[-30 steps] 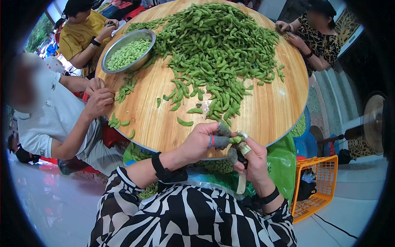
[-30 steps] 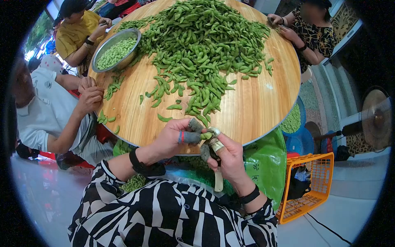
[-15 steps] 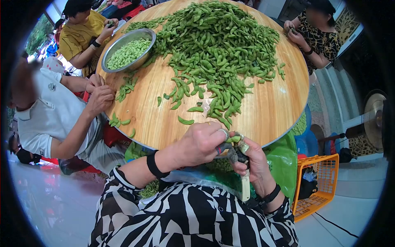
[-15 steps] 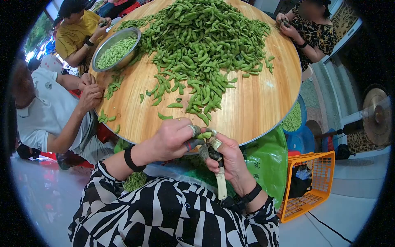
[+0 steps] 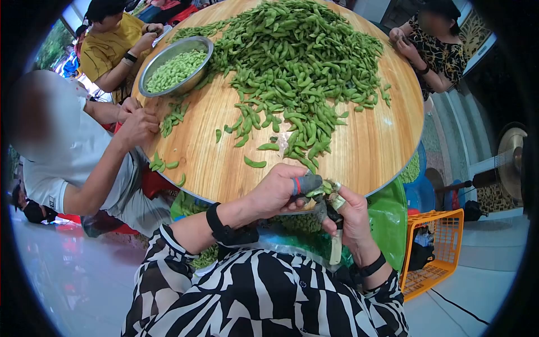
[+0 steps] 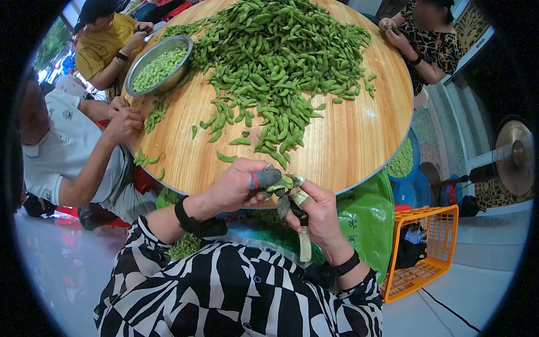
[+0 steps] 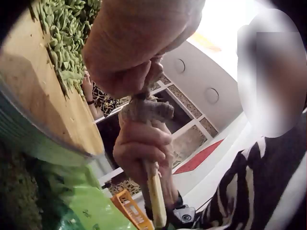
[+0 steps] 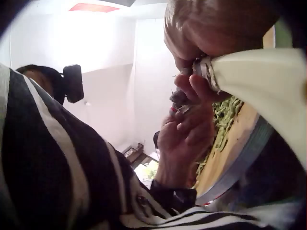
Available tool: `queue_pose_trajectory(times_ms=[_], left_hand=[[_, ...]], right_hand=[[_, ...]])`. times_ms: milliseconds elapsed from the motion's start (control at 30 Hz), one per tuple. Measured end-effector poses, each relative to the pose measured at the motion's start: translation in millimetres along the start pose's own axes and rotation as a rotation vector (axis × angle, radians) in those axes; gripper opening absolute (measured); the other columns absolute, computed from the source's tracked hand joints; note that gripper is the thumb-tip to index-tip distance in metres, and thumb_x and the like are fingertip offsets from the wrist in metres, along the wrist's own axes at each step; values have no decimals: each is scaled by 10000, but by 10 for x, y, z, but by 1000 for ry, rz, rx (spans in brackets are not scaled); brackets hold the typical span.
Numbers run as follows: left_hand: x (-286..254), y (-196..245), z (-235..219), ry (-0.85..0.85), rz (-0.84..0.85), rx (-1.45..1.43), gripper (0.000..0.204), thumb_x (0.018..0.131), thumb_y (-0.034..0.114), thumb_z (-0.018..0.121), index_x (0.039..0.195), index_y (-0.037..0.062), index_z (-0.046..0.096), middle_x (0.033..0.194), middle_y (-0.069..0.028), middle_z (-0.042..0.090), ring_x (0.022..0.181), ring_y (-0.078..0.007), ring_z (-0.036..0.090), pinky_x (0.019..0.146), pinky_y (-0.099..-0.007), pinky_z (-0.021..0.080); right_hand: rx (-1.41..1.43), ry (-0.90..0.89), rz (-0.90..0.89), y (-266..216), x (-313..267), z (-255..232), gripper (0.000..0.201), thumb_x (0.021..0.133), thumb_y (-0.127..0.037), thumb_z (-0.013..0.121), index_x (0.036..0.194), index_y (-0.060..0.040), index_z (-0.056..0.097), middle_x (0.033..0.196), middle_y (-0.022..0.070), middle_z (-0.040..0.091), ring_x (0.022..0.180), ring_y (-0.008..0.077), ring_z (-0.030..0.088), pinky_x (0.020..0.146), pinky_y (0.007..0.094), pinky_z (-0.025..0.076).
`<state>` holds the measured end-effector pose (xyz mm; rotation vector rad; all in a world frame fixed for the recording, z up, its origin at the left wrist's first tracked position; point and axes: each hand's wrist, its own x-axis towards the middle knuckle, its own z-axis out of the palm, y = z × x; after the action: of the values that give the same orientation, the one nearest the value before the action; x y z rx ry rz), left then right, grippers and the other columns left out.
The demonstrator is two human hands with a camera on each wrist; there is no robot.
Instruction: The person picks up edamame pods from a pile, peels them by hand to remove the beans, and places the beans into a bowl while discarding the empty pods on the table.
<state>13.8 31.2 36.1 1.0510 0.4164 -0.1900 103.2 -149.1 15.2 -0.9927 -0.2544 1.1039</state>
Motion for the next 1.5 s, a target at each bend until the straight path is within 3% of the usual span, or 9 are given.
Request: queue_pose_trajectory(times_ms=[200, 433, 633, 833, 900, 967, 1167, 1367, 1500], left_hand=[[88, -236, -51, -47, 410, 709, 121, 896, 96, 538, 862, 7, 612, 633, -13, 545, 576, -64, 490, 511, -239, 406], [62, -285, 80, -95, 375, 663, 93, 867, 59, 531, 882, -5, 596, 640, -33, 554, 599, -82, 538, 530, -254, 437], [74, -305, 122, -171, 75, 426, 166, 815, -3, 497, 960, 9, 577, 717, -39, 570, 631, -100, 548, 562, -264, 456], [76, -490, 150, -244, 241, 685, 244, 760, -15, 523, 1000, -7, 568, 787, -81, 570, 716, -132, 536, 652, -274, 449], [58, -507, 175, -255, 413, 716, 182, 768, 43, 598, 937, -11, 558, 745, -188, 568, 667, -310, 570, 629, -385, 458], [51, -490, 185, -226, 265, 721, 179, 765, 74, 631, 905, -16, 564, 757, -191, 578, 691, -336, 575, 640, -397, 456], [-75, -445, 31, -180, 413, 840, 194, 729, 69, 641, 884, -14, 560, 802, -188, 560, 766, -368, 565, 680, -421, 455], [-164, -201, -555, 248, 868, 1346, 254, 747, 72, 688, 935, 9, 530, 977, -168, 555, 915, -362, 548, 771, -395, 458], [-345, -205, -979, 330, 796, 1375, 266, 723, 61, 687, 921, 6, 519, 978, -172, 543, 949, -365, 527, 799, -404, 450]], right_hand=[[-337, 108, -130, 57, -39, -66, 162, 909, -60, 561, 1053, 8, 590, 716, 12, 564, 484, 49, 457, 422, 183, 332], [-548, 142, -180, 13, -69, -160, 83, 837, -21, 581, 919, -11, 586, 678, -38, 509, 550, 28, 434, 479, 201, 345], [-767, 219, -327, 57, -147, -163, 125, 744, -17, 577, 864, 13, 553, 645, -2, 484, 554, 67, 417, 502, 242, 359], [-1074, 200, -474, -31, -266, -217, 130, 685, -17, 571, 809, 10, 541, 579, 62, 462, 488, 128, 438, 477, 277, 367], [-1114, 201, -496, -26, -312, -213, 131, 672, -13, 569, 797, 10, 540, 567, 79, 456, 472, 149, 446, 468, 291, 371], [-1183, 195, -465, -48, -350, -175, 112, 671, -8, 561, 779, 7, 534, 559, 84, 458, 457, 177, 452, 457, 311, 377], [-1226, 151, -496, 16, -282, -268, 117, 670, -14, 581, 776, 1, 535, 568, 121, 461, 462, 266, 474, 461, 336, 391], [-1217, -227, -389, 26, -221, -224, 152, 685, -50, 601, 822, -11, 547, 718, 149, 519, 617, 327, 543, 563, 379, 449], [-1291, -315, -421, 35, -183, -256, 231, 678, -59, 615, 902, -17, 576, 720, 134, 476, 644, 319, 540, 565, 383, 447]])
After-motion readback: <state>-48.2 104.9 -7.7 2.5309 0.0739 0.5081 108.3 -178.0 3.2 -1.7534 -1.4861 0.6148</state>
